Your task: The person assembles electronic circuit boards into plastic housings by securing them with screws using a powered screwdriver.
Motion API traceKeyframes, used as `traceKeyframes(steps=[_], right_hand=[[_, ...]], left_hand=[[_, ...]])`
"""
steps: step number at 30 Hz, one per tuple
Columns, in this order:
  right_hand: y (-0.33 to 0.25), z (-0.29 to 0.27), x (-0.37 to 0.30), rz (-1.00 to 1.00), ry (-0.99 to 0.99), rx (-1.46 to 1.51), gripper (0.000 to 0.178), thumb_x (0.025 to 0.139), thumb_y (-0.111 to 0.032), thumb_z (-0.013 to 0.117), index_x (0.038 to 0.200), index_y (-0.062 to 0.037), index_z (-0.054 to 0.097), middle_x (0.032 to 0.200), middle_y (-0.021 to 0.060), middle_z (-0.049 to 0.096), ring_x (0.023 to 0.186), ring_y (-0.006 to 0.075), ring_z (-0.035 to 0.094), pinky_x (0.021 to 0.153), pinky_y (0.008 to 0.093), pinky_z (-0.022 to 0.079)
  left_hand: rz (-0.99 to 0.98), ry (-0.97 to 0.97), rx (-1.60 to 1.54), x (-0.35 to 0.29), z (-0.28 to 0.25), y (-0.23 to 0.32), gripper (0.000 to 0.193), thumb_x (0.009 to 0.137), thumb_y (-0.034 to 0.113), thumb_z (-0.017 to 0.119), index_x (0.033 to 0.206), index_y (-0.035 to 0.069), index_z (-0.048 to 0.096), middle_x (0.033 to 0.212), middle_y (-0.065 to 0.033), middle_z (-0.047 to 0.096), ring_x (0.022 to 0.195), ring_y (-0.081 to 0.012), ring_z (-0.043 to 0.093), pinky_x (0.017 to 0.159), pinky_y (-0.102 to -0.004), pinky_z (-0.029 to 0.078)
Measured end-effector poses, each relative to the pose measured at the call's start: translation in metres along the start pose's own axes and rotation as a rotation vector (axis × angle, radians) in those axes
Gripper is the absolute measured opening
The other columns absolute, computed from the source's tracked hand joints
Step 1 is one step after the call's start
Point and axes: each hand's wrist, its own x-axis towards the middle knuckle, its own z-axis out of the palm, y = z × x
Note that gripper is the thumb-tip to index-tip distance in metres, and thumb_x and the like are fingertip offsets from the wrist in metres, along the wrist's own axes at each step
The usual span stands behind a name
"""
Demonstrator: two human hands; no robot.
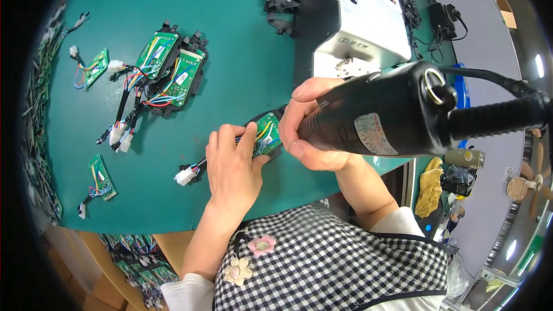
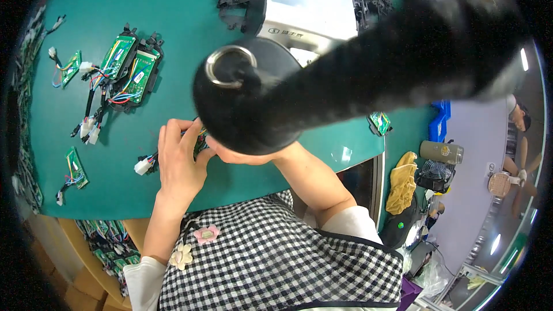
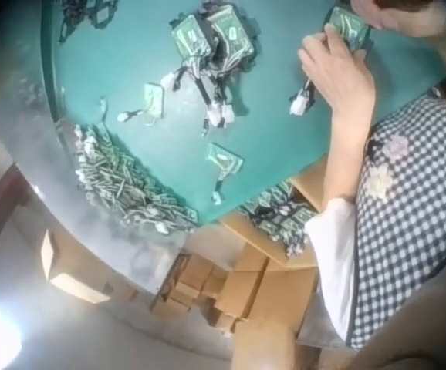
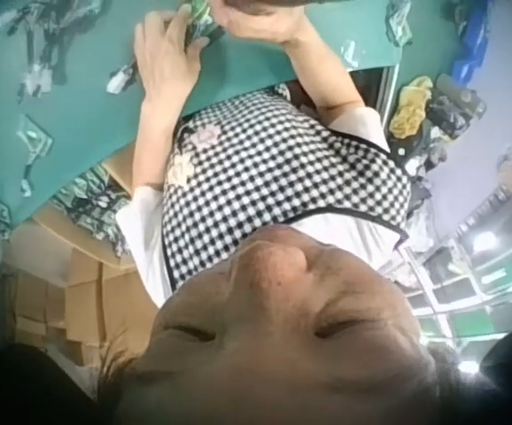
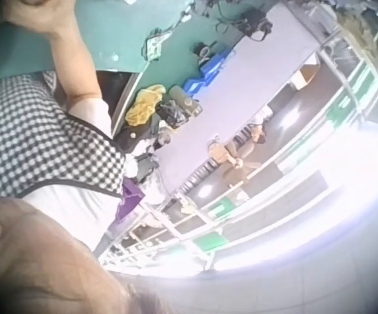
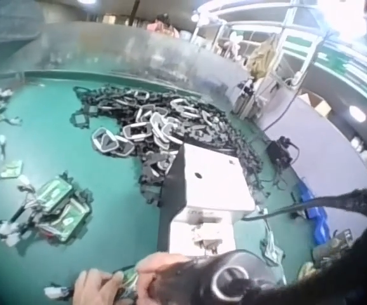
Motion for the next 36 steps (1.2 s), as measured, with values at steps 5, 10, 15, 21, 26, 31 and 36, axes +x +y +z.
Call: traceKeyframes(steps=[5, 10, 15, 21, 26, 31, 36], right_hand=[[-0.011, -0.014, -0.003, -0.184, 0.096, 0.004, 0.065, 0.073, 0.002, 0.057, 0.127, -0.0029, 0.020, 0.063, 0.0097, 0.052, 0.054, 0.0209, 0.054, 0.052, 0.0332, 0.047], [-0.052, -0.055, 0.025, -0.441, 0.524, -0.015, 0.062, 0.075, 0.001, 0.054, 0.126, 0.0050, 0.019, 0.064, 0.0099, 0.057, 0.053, 0.0160, 0.055, 0.056, 0.0274, 0.048], [-0.046, -0.050, 0.028, -0.246, 0.456, -0.225, 0.059, 0.073, 0.001, 0.051, 0.123, 0.0101, 0.022, 0.057, 0.0107, 0.053, 0.051, 0.0174, 0.053, 0.055, 0.0295, 0.047], [-0.036, -0.016, 0.007, -0.216, 0.410, 0.101, 0.066, 0.079, -0.008, 0.048, 0.135, -0.0080, 0.012, 0.064, 0.0081, 0.047, 0.052, 0.0171, 0.050, 0.054, 0.0342, 0.047], [-0.013, 0.024, 0.020, -0.082, 0.243, 0.111, 0.076, 0.079, -0.005, 0.053, 0.136, -0.0063, 0.003, 0.065, 0.0098, 0.051, 0.055, 0.0179, 0.052, 0.059, 0.0339, 0.048], [0.002, 0.035, 0.029, 0.018, 0.198, 0.182, 0.073, 0.075, 0.001, 0.055, 0.132, -0.0019, 0.009, 0.066, 0.0100, 0.052, 0.056, 0.0181, 0.053, 0.057, 0.0333, 0.049], [0.012, 0.042, 0.035, 0.049, 0.119, 0.177, 0.059, 0.070, 0.005, 0.055, 0.119, 0.0059, 0.022, 0.067, 0.0103, 0.054, 0.054, 0.0139, 0.053, 0.054, 0.0249, 0.045]], left_hand=[[0.054, 0.036, -0.005, 0.008, -0.002, 0.005, 0.053, 0.056, 0.000, 0.072, 0.107, 0.002, 0.059, 0.090, -0.0108, 0.048, 0.082, -0.0272, 0.047, 0.072, -0.0364, 0.040], [0.238, -0.049, 0.162, 0.016, 0.007, 0.012, 0.053, 0.056, 0.003, 0.073, 0.107, 0.007, 0.060, 0.086, -0.0068, 0.050, 0.081, -0.0235, 0.048, 0.071, -0.0357, 0.040], [0.211, -0.025, 0.124, 0.012, 0.011, 0.013, 0.053, 0.057, 0.002, 0.072, 0.108, 0.005, 0.058, 0.086, -0.0070, 0.055, 0.082, -0.0234, 0.052, 0.073, -0.0361, 0.041], [0.388, 0.237, 0.101, 0.000, 0.019, -0.004, 0.043, 0.059, 0.002, 0.069, 0.101, 0.003, 0.060, 0.082, -0.0114, 0.061, 0.084, -0.0261, 0.059, 0.076, -0.0381, 0.047], [0.377, 0.252, 0.036, 0.002, 0.021, -0.007, 0.033, 0.059, 0.003, 0.068, 0.091, 0.002, 0.062, 0.076, -0.0083, 0.062, 0.083, -0.0245, 0.060, 0.076, -0.0380, 0.047], [0.356, 0.267, 0.007, 0.004, 0.021, -0.009, 0.023, 0.065, 0.004, 0.062, 0.088, 0.004, 0.063, 0.073, -0.0066, 0.059, 0.080, -0.0223, 0.059, 0.077, -0.0371, 0.047], [0.335, 0.219, 0.000, 0.003, 0.019, -0.006, 0.021, 0.068, 0.005, 0.058, 0.089, 0.006, 0.062, 0.073, -0.0059, 0.057, 0.079, -0.0213, 0.058, 0.074, -0.0350, 0.047]])
